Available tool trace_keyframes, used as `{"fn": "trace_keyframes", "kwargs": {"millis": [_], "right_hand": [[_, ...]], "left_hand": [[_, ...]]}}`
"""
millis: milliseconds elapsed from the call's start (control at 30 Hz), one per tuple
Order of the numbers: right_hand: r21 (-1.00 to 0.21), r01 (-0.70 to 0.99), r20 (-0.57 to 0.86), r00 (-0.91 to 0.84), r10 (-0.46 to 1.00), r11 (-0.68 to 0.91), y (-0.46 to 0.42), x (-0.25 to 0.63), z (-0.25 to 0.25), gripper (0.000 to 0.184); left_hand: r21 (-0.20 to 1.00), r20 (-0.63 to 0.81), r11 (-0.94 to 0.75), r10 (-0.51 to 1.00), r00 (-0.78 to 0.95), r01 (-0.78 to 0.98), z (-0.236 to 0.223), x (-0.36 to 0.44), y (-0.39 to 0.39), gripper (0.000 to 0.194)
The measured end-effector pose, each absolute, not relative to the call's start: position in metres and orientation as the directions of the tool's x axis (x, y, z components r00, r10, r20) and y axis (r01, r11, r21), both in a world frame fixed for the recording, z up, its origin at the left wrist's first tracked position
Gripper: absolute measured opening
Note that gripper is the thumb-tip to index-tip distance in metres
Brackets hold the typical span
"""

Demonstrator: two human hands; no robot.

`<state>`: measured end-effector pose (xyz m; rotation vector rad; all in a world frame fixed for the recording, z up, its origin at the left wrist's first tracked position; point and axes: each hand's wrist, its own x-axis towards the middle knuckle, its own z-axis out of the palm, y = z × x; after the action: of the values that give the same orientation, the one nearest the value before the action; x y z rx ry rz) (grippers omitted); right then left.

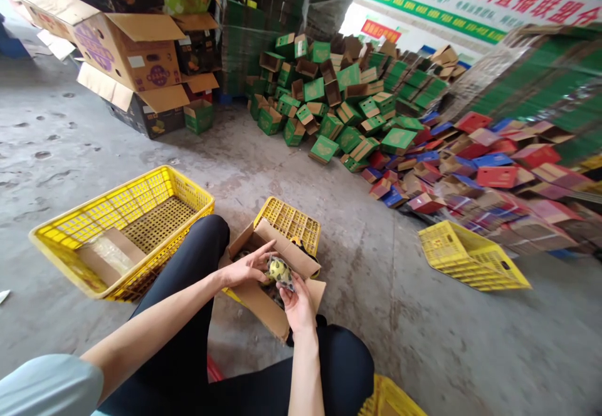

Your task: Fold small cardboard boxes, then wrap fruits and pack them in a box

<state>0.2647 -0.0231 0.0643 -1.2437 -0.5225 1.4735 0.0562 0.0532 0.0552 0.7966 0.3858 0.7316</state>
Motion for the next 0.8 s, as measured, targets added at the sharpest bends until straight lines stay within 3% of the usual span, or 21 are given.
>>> {"fn": "trace_keyframes", "kwargs": {"millis": [100,267,333,400,500,667,800], "right_hand": [[-0.831,-0.439,-0.434,0.124,0.892,-0.343,-0.024,0.265,0.061,0.046],[-0.817,-0.406,-0.468,0.053,0.882,-0.409,-0.032,0.259,0.061,0.05],[-0.813,-0.341,-0.49,-0.034,0.871,-0.471,-0.036,0.258,0.064,0.056],[-0.825,-0.265,-0.511,-0.026,0.859,-0.499,-0.038,0.261,0.07,0.061],[-0.874,-0.214,-0.471,0.154,0.868,-0.436,-0.029,0.284,0.088,0.063],[-0.983,-0.106,-0.18,0.481,0.858,-0.147,0.018,0.356,0.114,0.051],[-0.949,0.133,-0.202,0.439,0.875,-0.286,0.062,0.396,0.095,0.045]], "left_hand": [[0.862,0.014,0.329,0.746,0.666,-0.386,0.068,0.051,0.054,0.107],[0.984,0.114,0.019,0.691,0.714,-0.175,0.098,0.042,0.063,0.057],[0.994,0.105,-0.045,0.682,0.724,-0.102,0.11,0.042,0.068,0.05],[0.998,0.057,-0.031,0.656,0.752,-0.048,0.121,0.043,0.074,0.048],[0.999,0.028,0.016,0.633,0.773,-0.049,0.132,0.051,0.089,0.044],[0.926,-0.019,0.263,0.748,0.664,-0.269,0.136,0.077,0.127,0.043],[0.759,-0.152,0.441,0.836,0.528,-0.479,0.12,0.1,0.156,0.056]]}}
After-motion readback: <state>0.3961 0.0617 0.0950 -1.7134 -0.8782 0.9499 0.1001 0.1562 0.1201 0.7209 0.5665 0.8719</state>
